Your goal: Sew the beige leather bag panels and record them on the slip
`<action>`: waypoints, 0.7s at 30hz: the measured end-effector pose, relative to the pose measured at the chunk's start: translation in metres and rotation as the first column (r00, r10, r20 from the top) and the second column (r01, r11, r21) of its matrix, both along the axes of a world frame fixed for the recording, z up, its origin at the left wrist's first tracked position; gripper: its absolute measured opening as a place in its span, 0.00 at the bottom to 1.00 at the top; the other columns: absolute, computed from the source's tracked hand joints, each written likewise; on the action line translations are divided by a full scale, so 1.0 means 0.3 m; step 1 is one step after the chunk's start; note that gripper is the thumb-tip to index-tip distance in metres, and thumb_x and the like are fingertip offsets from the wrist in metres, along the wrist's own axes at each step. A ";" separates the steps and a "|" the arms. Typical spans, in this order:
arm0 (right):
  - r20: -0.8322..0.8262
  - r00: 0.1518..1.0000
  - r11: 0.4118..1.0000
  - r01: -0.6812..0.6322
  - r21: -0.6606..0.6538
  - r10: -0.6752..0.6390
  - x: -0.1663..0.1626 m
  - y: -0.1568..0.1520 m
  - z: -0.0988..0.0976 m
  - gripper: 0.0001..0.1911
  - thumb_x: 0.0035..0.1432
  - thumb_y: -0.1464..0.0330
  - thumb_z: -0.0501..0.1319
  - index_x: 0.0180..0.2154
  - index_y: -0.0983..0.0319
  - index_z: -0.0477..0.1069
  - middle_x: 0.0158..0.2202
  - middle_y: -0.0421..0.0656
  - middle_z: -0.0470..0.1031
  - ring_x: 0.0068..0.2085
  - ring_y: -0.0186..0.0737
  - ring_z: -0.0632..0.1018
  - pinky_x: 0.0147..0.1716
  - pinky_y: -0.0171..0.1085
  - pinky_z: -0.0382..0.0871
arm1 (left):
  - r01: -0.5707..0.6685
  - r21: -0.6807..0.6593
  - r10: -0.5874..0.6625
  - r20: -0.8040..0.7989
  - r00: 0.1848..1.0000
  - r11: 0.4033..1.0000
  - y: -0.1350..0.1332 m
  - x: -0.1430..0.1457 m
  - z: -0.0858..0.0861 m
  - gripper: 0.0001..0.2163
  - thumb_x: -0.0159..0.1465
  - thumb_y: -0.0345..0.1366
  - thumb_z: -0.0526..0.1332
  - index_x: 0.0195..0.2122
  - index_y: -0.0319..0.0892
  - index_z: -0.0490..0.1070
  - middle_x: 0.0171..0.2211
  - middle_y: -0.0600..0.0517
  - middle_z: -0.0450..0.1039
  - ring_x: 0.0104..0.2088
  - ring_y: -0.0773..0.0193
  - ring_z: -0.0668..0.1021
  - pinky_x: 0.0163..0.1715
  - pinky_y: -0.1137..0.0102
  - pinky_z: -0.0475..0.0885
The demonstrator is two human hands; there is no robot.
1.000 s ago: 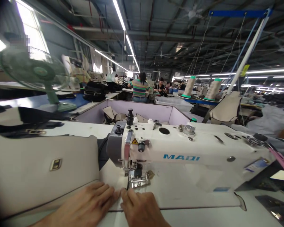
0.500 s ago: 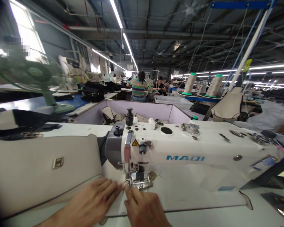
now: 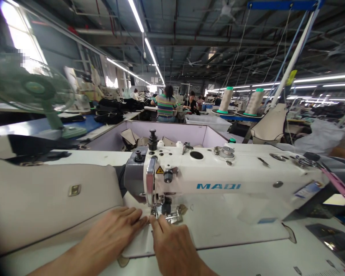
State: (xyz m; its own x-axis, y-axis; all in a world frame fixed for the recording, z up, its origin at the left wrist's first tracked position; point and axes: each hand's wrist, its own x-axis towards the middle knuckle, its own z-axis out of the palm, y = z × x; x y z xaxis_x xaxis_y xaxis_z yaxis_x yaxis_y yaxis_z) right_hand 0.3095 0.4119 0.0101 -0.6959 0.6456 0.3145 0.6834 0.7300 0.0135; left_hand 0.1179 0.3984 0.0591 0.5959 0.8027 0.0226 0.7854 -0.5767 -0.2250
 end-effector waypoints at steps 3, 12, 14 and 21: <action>0.008 0.999 0.997 0.054 -0.046 -0.054 -0.001 -0.002 0.019 0.23 0.62 0.76 0.53 0.59 0.60 0.57 0.41 0.41 0.72 0.32 0.41 0.76 0.23 0.39 0.61 | 0.001 -0.032 0.000 0.033 0.999 0.999 0.011 -0.001 0.023 0.10 0.64 0.26 0.58 0.45 0.43 0.71 0.37 0.51 0.72 0.37 0.56 0.76 0.35 0.63 0.69; -0.097 0.994 0.995 0.045 -0.088 -0.053 0.006 0.004 0.030 0.21 0.63 0.75 0.53 0.57 0.59 0.61 0.42 0.40 0.73 0.35 0.40 0.77 0.29 0.37 0.65 | 0.030 0.039 -0.032 0.049 0.998 0.999 0.014 0.006 0.018 0.05 0.63 0.26 0.60 0.38 0.41 0.71 0.35 0.51 0.72 0.36 0.56 0.75 0.32 0.64 0.66; -0.119 0.992 0.997 0.036 -0.069 -0.044 0.007 0.002 0.026 0.19 0.65 0.74 0.52 0.57 0.60 0.62 0.41 0.41 0.73 0.34 0.40 0.77 0.29 0.37 0.65 | 0.032 0.059 -0.035 0.049 0.998 0.998 0.013 0.004 0.008 0.05 0.62 0.26 0.60 0.39 0.41 0.71 0.35 0.51 0.72 0.35 0.56 0.74 0.32 0.64 0.66; -0.100 0.995 1.000 0.015 0.027 -0.012 0.005 0.000 -0.010 0.20 0.65 0.75 0.49 0.58 0.64 0.60 0.39 0.44 0.72 0.31 0.41 0.76 0.24 0.38 0.62 | 0.031 0.059 -0.035 0.063 0.997 0.998 0.024 0.004 0.007 0.07 0.62 0.26 0.60 0.40 0.42 0.70 0.36 0.51 0.72 0.36 0.55 0.74 0.32 0.63 0.66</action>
